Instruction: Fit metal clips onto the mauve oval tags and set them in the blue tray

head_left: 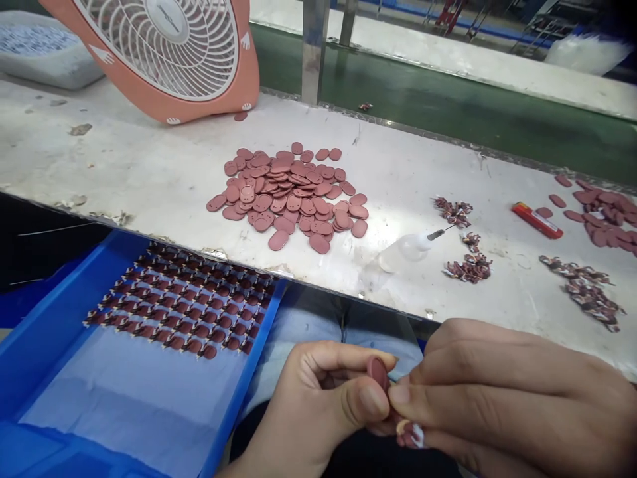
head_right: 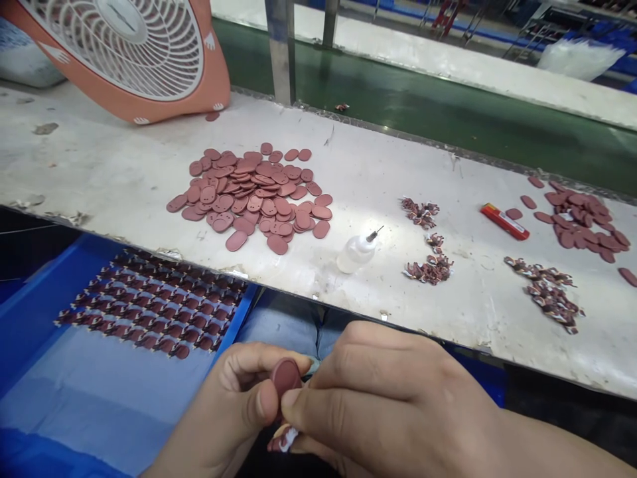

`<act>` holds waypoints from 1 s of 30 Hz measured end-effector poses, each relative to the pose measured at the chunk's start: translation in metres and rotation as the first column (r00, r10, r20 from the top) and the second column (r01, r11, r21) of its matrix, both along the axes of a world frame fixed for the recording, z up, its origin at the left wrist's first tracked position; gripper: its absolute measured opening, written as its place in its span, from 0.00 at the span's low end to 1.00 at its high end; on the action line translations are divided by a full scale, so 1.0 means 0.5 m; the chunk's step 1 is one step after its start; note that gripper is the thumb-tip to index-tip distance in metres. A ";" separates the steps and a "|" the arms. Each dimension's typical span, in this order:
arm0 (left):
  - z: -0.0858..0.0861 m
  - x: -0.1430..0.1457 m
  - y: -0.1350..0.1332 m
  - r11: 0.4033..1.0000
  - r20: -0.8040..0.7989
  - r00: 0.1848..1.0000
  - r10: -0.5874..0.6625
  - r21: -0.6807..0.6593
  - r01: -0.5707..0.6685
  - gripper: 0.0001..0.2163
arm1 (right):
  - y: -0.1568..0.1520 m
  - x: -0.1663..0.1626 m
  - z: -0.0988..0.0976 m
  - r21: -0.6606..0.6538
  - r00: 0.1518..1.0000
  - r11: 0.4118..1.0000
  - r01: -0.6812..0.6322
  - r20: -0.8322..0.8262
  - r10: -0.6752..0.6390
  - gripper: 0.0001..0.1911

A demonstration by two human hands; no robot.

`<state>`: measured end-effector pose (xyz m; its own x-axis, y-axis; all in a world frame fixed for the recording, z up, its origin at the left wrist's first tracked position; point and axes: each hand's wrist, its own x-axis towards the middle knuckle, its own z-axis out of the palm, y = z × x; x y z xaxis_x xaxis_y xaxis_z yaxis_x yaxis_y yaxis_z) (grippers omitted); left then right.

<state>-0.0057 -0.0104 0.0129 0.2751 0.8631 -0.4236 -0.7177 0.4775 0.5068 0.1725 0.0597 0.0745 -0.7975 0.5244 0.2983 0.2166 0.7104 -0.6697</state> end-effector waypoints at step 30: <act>-0.042 -0.041 -0.018 0.918 -0.348 0.850 0.395 0.118 -0.379 0.15 | -0.028 -0.098 -0.126 0.415 0.955 0.865 0.281 -0.206 -0.212 0.11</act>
